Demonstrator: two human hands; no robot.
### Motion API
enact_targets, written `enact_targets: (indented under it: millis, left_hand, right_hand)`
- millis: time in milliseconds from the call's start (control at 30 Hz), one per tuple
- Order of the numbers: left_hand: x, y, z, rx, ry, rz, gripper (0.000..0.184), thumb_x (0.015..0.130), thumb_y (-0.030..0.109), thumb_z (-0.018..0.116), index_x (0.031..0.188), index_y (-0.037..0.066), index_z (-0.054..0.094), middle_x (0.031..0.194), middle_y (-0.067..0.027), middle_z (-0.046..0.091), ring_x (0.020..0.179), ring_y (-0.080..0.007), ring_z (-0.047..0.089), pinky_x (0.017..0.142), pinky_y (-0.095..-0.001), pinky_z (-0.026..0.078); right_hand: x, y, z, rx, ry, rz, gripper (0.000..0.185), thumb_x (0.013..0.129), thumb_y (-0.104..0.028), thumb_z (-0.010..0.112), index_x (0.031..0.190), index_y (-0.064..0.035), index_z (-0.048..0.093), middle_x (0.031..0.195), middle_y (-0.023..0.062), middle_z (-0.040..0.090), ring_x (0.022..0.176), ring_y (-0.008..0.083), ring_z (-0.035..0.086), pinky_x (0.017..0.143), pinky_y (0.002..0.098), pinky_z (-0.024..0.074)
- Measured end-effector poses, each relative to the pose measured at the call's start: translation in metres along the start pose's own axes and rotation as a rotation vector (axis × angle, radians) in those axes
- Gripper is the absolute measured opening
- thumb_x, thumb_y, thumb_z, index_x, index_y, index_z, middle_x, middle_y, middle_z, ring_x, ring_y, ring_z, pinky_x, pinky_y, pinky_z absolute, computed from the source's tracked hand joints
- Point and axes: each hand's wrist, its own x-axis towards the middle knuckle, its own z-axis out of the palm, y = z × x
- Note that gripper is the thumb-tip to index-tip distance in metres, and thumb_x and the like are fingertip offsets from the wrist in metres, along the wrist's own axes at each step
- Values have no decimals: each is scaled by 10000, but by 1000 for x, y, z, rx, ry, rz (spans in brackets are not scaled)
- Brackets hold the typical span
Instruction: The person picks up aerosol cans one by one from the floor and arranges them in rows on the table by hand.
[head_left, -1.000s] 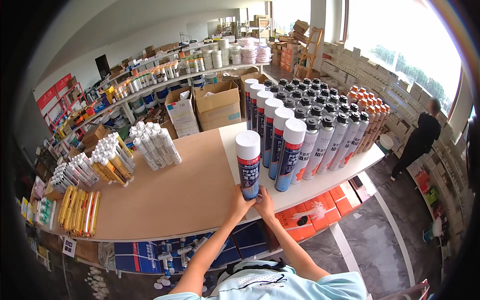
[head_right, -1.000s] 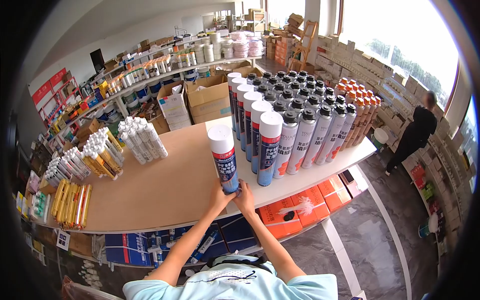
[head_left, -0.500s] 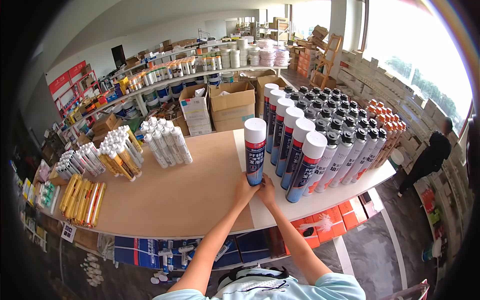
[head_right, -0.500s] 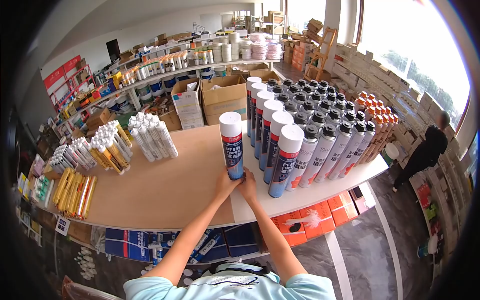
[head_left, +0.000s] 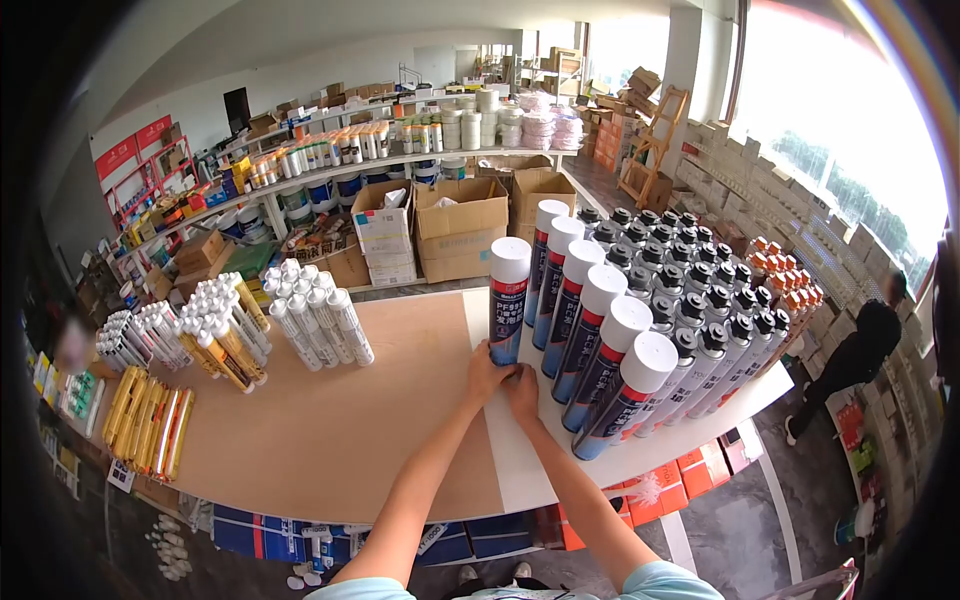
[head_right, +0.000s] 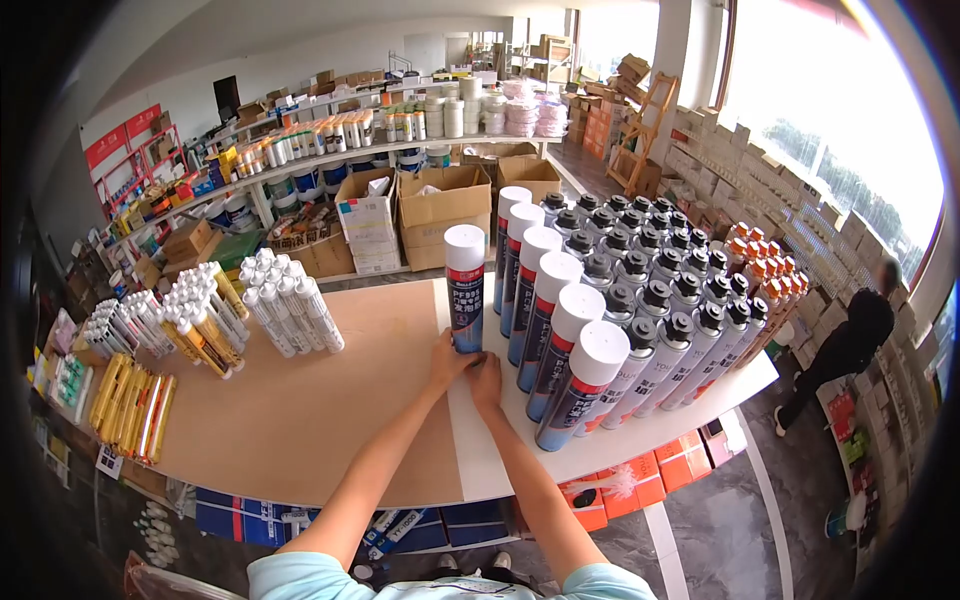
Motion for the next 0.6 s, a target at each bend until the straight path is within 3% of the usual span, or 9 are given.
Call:
enact_targets:
  millis: [133,300,400,600]
  left_hand:
    - [27,4,4,-82,-27,-80,603,565,163,848,1066,-18,568,975,-211,653,916,-344,641,793,-396,505]
    - [57,-11,15,-27,-10,-106,596,566,180,868,1050,-17,582,976,-207,672,891,-330,663,774,-378,521]
    - [76,-26,21,76,-24,-132,594,558,186,871,1041,-3,583,972,-192,676,893,-326,666,775,-378,524]
    - [93,-45,27,-12,-33,-82,606,544,189,878,1044,17,582,973,-179,676,903,-315,665,786,-376,528]
  right_hand:
    - [-3,9,-6,-106,-53,-113,293,831,-99,660,1074,14,543,1024,178,558,987,350,551,867,413,445]
    - [-5,0,0,-225,59,-208,159,889,-67,568,1023,16,553,999,168,551,971,344,536,867,426,446]
    - [-2,3,1,-238,41,-178,139,893,-46,539,1018,11,556,1007,162,547,979,344,527,881,424,442]
    - [-4,-2,-1,-277,-51,-165,163,855,21,501,1011,15,546,1062,153,531,1028,327,504,906,409,435]
